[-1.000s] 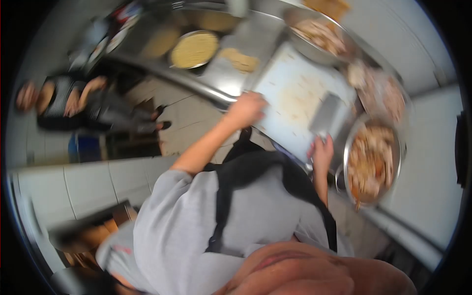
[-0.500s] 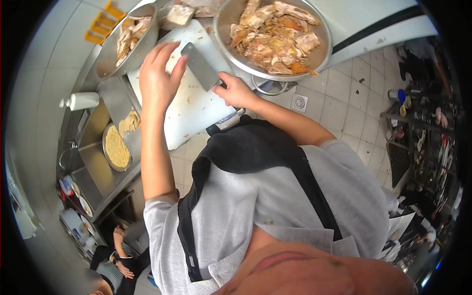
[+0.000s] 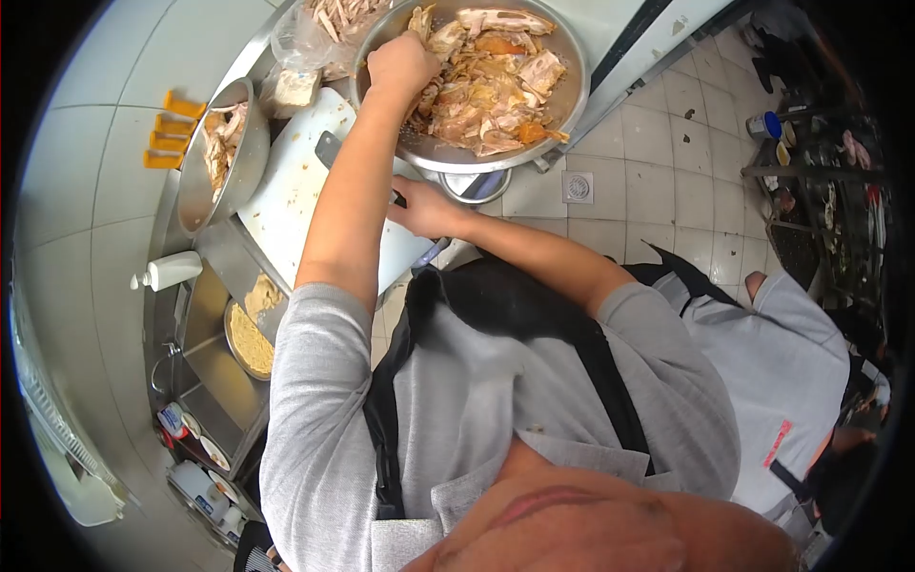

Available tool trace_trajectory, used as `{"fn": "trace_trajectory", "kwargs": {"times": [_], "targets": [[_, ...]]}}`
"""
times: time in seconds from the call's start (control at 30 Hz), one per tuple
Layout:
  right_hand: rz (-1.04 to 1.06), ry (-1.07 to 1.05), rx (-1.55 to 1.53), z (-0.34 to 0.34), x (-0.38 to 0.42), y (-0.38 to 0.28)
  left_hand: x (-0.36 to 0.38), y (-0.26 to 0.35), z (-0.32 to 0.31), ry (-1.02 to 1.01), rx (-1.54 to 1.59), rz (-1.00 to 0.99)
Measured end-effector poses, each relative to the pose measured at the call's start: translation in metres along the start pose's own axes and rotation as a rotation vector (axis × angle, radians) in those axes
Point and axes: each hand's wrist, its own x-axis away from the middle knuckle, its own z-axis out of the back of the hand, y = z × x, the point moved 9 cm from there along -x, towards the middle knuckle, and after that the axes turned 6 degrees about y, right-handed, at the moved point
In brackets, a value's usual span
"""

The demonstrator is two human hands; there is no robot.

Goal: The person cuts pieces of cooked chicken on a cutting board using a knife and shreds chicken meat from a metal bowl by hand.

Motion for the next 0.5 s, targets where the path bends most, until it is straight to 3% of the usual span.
{"fn": "trace_trajectory", "kwargs": {"times": [0.07, 0.13, 0.17, 0.23, 0.33, 0.4, 0.5], "targets": [[-0.08, -0.068, 0.027, -0.002, -0.002, 0.01, -0.007, -0.005, -0.005, -0.038, 0.17, 0.101], [0.04, -0.011, -0.021, -0.002, 0.001, 0.001, -0.004, 0.0, -0.005, -0.034, 0.18, 0.153], [0.205, 0.111, -0.057, 0.002, 0.0, -0.01, -0.004, 0.004, -0.007, -0.05, 0.153, 0.143], [0.192, 0.098, -0.056, -0.004, -0.002, 0.005, -0.004, 0.008, -0.01, -0.065, 0.13, 0.131], [0.098, 0.03, -0.041, -0.001, -0.001, 0.0, 0.001, 0.021, 0.0, 0.033, 0.003, -0.023], [0.011, -0.028, -0.028, 0.0, 0.002, -0.003, 0.02, 0.047, 0.016, 0.329, 0.042, -0.367], [0.002, -0.056, -0.01, 0.005, 0.005, -0.015, 0.026, 0.048, 0.004, 0.171, 0.11, -0.36]]}}
